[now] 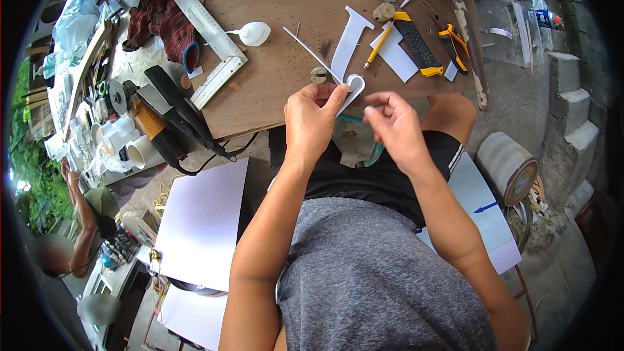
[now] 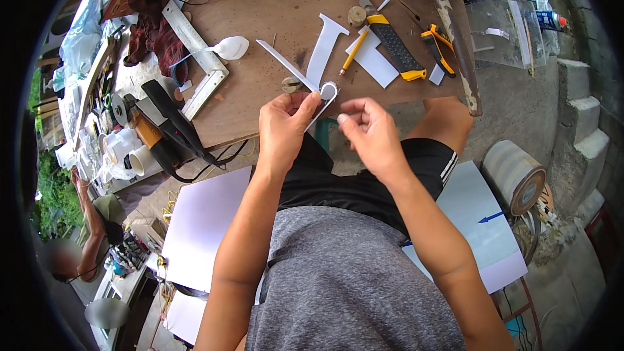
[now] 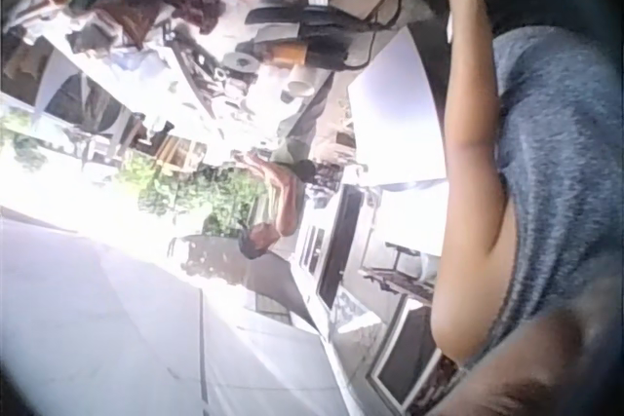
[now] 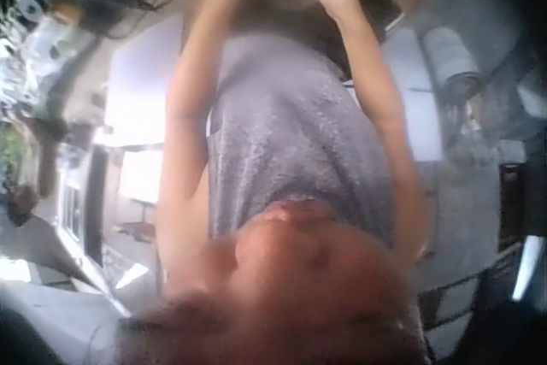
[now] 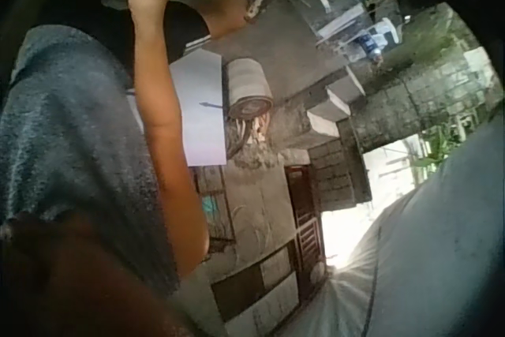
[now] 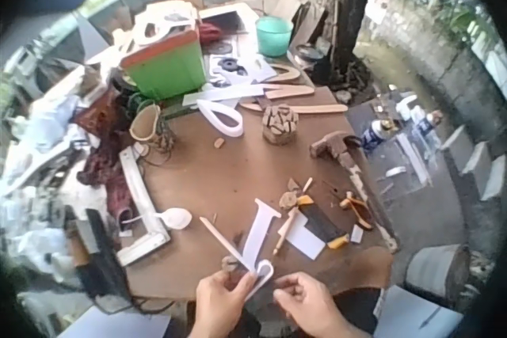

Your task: Assembling 3D acrylic letters using adhesive and a wooden applicator stick.

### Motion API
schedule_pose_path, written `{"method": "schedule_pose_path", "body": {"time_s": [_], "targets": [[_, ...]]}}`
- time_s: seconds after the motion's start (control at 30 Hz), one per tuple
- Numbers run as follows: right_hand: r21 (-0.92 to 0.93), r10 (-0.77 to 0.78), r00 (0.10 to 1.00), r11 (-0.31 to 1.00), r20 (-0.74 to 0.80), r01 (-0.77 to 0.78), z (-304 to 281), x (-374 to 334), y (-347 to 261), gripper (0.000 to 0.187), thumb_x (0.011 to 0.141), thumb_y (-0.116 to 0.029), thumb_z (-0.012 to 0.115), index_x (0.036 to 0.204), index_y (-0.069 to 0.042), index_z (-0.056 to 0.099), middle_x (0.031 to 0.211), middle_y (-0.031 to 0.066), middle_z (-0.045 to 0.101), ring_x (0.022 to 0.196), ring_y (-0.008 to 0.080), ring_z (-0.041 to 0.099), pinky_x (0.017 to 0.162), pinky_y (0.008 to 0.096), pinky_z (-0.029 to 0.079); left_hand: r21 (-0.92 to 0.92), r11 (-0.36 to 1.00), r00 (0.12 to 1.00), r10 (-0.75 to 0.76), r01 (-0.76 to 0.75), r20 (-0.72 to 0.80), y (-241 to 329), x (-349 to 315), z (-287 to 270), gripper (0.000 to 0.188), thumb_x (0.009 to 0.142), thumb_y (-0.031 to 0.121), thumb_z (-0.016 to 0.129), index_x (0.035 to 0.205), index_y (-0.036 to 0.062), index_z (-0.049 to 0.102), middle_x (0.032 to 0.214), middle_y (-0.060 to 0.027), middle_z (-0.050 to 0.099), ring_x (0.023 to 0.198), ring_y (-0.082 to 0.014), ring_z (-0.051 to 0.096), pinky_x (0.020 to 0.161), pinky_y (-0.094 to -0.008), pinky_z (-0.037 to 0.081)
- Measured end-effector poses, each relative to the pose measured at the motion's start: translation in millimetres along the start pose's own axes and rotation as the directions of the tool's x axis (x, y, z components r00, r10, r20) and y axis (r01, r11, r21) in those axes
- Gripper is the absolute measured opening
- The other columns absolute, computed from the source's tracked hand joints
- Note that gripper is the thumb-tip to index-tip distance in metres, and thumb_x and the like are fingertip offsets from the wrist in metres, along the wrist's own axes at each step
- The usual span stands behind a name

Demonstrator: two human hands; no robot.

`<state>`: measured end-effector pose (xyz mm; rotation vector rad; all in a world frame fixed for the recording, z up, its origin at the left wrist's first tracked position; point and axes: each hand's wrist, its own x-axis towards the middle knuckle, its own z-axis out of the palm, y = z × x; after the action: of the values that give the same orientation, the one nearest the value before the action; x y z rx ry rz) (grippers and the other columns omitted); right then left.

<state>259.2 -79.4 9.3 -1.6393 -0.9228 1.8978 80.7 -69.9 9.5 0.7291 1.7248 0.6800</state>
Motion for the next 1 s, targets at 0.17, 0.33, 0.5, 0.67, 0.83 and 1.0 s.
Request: {"method": "schedule_pose_path", "body": {"time_s": [0.17,0.33,0.5,0.67,0.83,1.0], "targets": [[0.015,0.010,1.000,1.000,0.006,-0.010,23,-12,10,0.033,0.099,-0.010,0.067,0.128,0.004,0.060,0.091,0.0054,0.069,0.073,0.0061,0.062,0.063,0.0241,0.054,0.008,1.000,1.000,-0.020,0.019,0.010,5,-1,0,0.036,0.095,0.023,0.075,0.104,-0.0120,0.073,0.089,-0.0128,0.076,0.079,-0.0125,0.069,0.075,-0.0271,0.055],[0.033,-0.017,1.000,0.999,0.000,0.017,32,-14,6,0.038,0.101,-0.006,0.062,0.138,0.003,0.058,0.098,0.0084,0.071,0.075,0.0081,0.064,0.070,0.0258,0.058,0.025,0.999,1.000,-0.024,0.023,0.013,9,-3,-3,0.036,0.095,0.023,0.075,0.105,-0.0118,0.072,0.089,-0.0138,0.076,0.079,-0.0130,0.069,0.075,-0.0277,0.056],[0.010,-0.011,1.000,1.000,0.011,0.011,30,-13,6,0.038,0.101,-0.005,0.060,0.138,0.004,0.056,0.102,0.0076,0.071,0.079,0.0090,0.066,0.074,0.0253,0.056,0.015,1.000,1.000,-0.020,0.019,0.020,5,-2,-2,0.035,0.096,0.022,0.075,0.106,-0.0120,0.071,0.091,-0.0146,0.076,0.081,-0.0141,0.071,0.076,-0.0282,0.056],[0.021,-0.038,0.999,0.999,-0.028,0.039,25,-10,10,0.034,0.100,-0.009,0.065,0.131,0.005,0.059,0.100,0.0083,0.069,0.077,0.0100,0.066,0.071,0.0266,0.057,-0.019,0.999,0.999,-0.029,0.030,0.040,1,0,-1,0.034,0.097,0.019,0.073,0.108,-0.0127,0.069,0.094,-0.0168,0.076,0.085,-0.0158,0.072,0.080,-0.0281,0.058],[-0.031,-0.131,0.976,0.991,-0.174,0.128,12,-3,4,0.025,0.100,-0.013,0.067,0.116,0.005,0.061,0.096,0.0080,0.069,0.075,0.0106,0.066,0.068,0.0253,0.054,-0.043,0.999,0.999,-0.023,0.025,0.047,1,-1,0,0.035,0.098,0.019,0.073,0.108,-0.0136,0.069,0.094,-0.0170,0.076,0.086,-0.0157,0.072,0.081,-0.0273,0.057],[-0.074,-0.150,0.970,0.988,-0.192,0.138,6,17,-19,0.031,0.098,-0.018,0.072,0.112,0.007,0.061,0.097,0.0089,0.069,0.075,0.0109,0.066,0.069,0.0260,0.055,-0.013,1.000,0.999,-0.023,0.023,0.038,2,0,0,0.034,0.098,0.020,0.073,0.107,-0.0133,0.070,0.093,-0.0153,0.077,0.083,-0.0139,0.071,0.078,-0.0267,0.056]]}}
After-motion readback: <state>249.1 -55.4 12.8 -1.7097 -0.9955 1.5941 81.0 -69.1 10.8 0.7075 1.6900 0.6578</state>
